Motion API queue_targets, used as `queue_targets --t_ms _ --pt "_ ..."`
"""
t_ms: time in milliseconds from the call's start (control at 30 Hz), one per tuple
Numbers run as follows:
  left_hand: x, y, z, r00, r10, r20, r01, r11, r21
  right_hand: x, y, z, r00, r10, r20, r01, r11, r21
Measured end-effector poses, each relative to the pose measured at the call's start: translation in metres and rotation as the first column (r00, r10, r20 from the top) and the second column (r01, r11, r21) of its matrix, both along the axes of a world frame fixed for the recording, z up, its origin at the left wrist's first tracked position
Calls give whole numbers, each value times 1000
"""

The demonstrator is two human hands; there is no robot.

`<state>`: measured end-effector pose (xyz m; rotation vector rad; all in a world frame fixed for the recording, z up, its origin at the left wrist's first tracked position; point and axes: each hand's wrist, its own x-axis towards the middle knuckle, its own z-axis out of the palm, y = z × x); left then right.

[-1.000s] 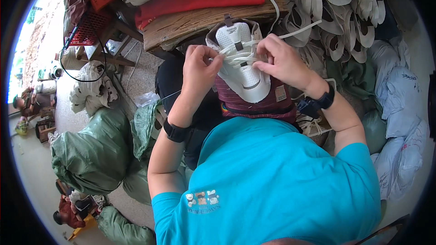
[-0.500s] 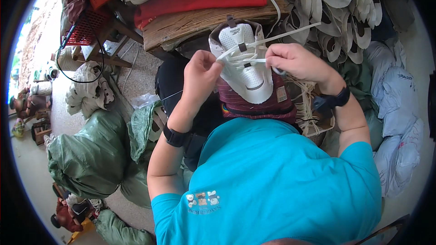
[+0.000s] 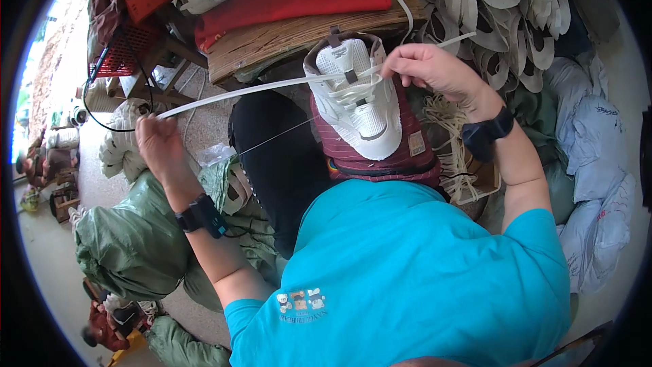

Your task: The person threads white shoelaces through the eyelets of a white sneaker placed on a wooden bench. They pull the laces tight and adjust the fit, repeating the process for multiple shoes in a workshop setting.

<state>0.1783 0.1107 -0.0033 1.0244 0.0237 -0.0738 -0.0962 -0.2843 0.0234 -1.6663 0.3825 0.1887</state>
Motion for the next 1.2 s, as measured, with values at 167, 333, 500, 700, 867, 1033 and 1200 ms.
queue_targets --t_ms 167,333,500,700,867,1033,1200 --pt "-16 -9 -37 973 -168 159 27 765 643 12 28 1 948 112 298 93 797 -597" --pt "-117 -107 -21 729 -493 474 -148 563 813 16 26 -6 918 270 292 51 647 -761" --pt "-150 -154 -7 589 -647 484 -100 536 838 18 31 -2 907 308 286 90 524 -847" --pt "-151 -179 -7 566 -716 409 -92 438 894 18 36 -12 855 352 381 196 460 -866" --pt "-145 -187 -11 432 -661 614 -401 468 787 18 37 -18 794 416 443 253 436 -863" --pt "-152 -169 -22 201 -764 613 -274 557 784 17 18 -18 610 596 522 436 296 -850" --pt "-162 -150 -13 218 -829 514 -239 466 852 -8 4 -30 606 651 457 466 176 -867"
